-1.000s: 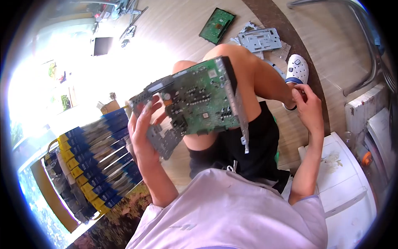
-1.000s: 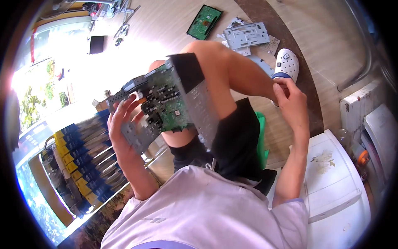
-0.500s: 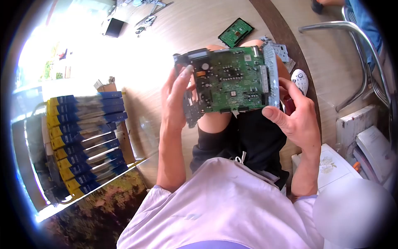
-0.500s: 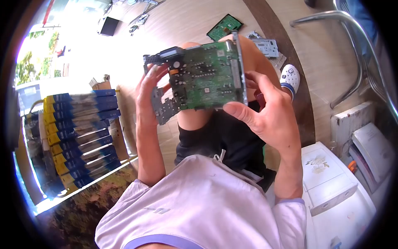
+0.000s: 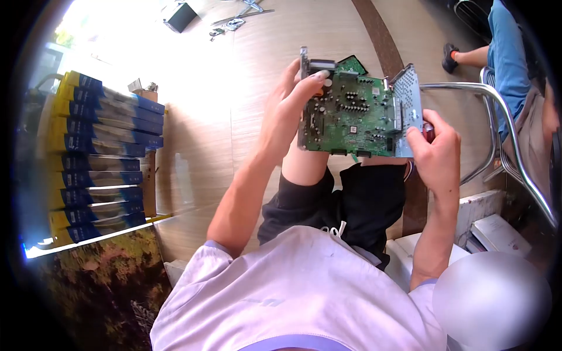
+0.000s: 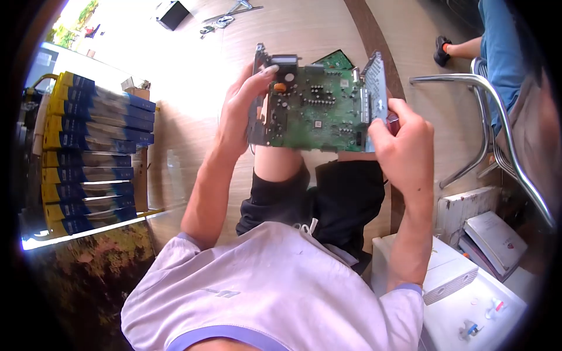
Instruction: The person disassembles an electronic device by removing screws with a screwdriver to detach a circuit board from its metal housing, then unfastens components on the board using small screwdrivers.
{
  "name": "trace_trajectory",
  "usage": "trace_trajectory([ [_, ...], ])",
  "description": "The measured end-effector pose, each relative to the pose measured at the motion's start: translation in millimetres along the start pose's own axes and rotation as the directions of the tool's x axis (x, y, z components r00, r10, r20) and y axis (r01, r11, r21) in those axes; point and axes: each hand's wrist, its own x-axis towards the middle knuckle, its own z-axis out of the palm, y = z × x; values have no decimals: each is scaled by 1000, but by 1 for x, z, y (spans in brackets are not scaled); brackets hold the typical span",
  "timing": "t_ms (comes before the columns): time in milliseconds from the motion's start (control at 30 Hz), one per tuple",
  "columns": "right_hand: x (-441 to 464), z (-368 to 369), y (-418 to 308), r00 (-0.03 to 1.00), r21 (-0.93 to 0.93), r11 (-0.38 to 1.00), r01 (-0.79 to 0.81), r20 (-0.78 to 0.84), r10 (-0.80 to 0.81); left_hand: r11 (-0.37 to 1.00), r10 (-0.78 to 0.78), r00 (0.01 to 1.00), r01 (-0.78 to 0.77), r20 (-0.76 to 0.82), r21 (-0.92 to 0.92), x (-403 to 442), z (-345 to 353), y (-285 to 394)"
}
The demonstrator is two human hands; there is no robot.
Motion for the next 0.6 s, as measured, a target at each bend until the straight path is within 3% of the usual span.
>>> trace_trajectory([
  [133,15,-27,-24,991,-7,996,86,-102,-86,987,153,988,-151,32,-51,21,5,23],
  [333,42,-63,-53,926,-86,975,205,-307,-222,938,124,988,-145,-87,-314,64,19,44],
  [367,46,-69,-56,940,-94,980,178,-280,-197,930,102,988,-136,-115,-341,76,18,38],
  [467,61,-77,-63,941,-196,963,186,-248,-232,737,54,972,116,229,-666,107,7,6],
  [500,65,-73,-67,933,-236,954,183,-266,-244,650,116,924,206,364,-732,111,5,-5],
  [600,89,-62,-61,950,-214,959,186,-211,-231,696,5,916,285,401,-659,101,4,-18],
])
